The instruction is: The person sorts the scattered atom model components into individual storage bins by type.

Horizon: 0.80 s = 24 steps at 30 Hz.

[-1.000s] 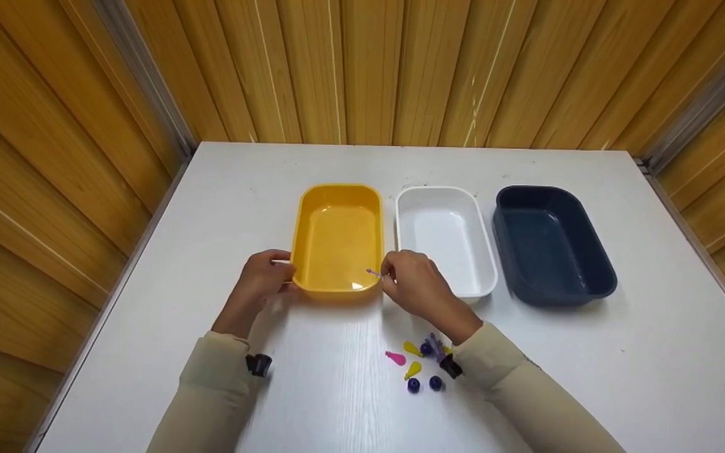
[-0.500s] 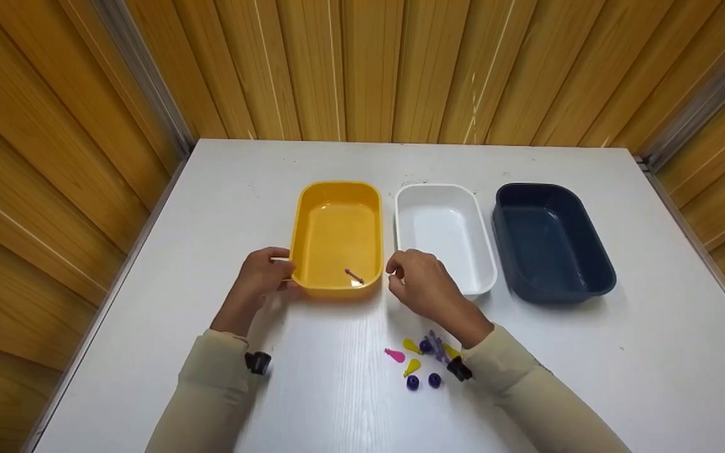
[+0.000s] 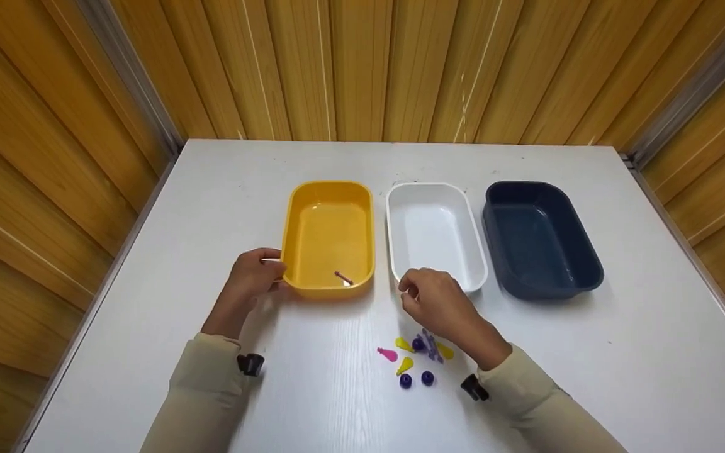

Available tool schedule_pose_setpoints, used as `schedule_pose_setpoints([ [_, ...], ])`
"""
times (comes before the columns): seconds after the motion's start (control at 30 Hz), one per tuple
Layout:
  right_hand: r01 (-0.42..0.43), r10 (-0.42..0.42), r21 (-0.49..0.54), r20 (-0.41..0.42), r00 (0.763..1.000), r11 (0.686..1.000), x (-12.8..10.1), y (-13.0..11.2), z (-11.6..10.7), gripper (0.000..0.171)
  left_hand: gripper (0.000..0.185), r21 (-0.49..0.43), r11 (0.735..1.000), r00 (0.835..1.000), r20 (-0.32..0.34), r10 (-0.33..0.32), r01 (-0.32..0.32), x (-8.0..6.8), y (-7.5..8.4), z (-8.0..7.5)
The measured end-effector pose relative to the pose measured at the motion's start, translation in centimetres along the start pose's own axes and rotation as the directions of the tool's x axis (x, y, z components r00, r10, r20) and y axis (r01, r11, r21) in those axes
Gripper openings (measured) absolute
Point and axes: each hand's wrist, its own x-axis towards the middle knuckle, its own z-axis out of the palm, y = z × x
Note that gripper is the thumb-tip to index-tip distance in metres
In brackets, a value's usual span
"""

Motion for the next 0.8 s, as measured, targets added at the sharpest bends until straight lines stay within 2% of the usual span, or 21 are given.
schedule_pose_setpoints([
  [0.27,-0.043,0.043,-0.006,0.023,0.999,0.999,-1.4,0.6,-0.4,0.005,0.043,-0.028,1.000,1.000,-0.001,0.009,-0.009,-0.1,-0.1,-0.1],
  [0.5,-0.058,0.058,-0.001,0.020,0.998,0.998,-3.0,1.6,-0.2,0.006,0.043,-0.002,1.000,1.000,0.003,0.007,-0.007,-0.1,-0.1,-0.1],
  [0.8,-0.184,0.182,0.005,0.103,0.978,0.983,-4.4,2.1,0.5,0.005,0.043,0.007,1.000,1.000,0.003,-0.005,0.005,0.0,-0.2,0.0],
])
